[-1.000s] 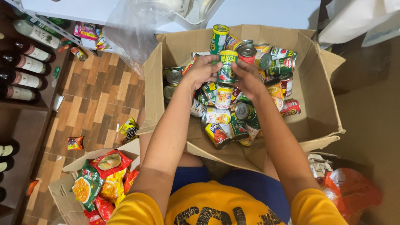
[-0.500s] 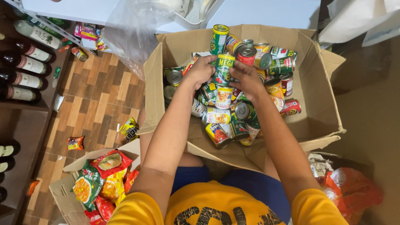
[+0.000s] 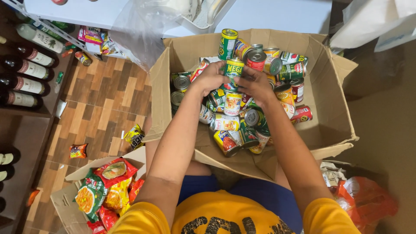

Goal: Stocking canned sardines and other goods from a cardboard box onto a retail metal shelf.

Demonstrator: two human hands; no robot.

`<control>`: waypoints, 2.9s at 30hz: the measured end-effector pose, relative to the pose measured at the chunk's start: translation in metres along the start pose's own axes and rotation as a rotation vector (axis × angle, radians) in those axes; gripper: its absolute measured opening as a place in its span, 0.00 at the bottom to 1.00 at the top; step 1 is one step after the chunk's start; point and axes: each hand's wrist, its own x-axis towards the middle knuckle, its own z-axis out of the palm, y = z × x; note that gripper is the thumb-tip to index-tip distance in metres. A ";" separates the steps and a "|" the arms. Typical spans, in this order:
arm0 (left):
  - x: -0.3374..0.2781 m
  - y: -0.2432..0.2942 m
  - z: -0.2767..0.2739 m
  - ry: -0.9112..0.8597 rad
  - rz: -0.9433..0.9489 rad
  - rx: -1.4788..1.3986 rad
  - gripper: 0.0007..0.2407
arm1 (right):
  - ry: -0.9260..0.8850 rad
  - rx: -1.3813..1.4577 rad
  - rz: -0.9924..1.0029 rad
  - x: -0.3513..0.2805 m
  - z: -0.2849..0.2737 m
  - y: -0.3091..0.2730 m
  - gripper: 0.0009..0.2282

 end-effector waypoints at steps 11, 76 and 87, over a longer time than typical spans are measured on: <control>-0.017 0.027 0.012 0.068 0.218 0.048 0.31 | 0.048 -0.151 -0.330 -0.021 0.018 -0.047 0.26; 0.032 0.374 -0.126 0.912 0.880 0.674 0.17 | 0.649 -0.901 -1.130 0.088 0.199 -0.376 0.16; 0.034 0.376 -0.120 1.059 0.967 0.464 0.18 | 0.792 -1.045 -0.980 0.084 0.212 -0.382 0.16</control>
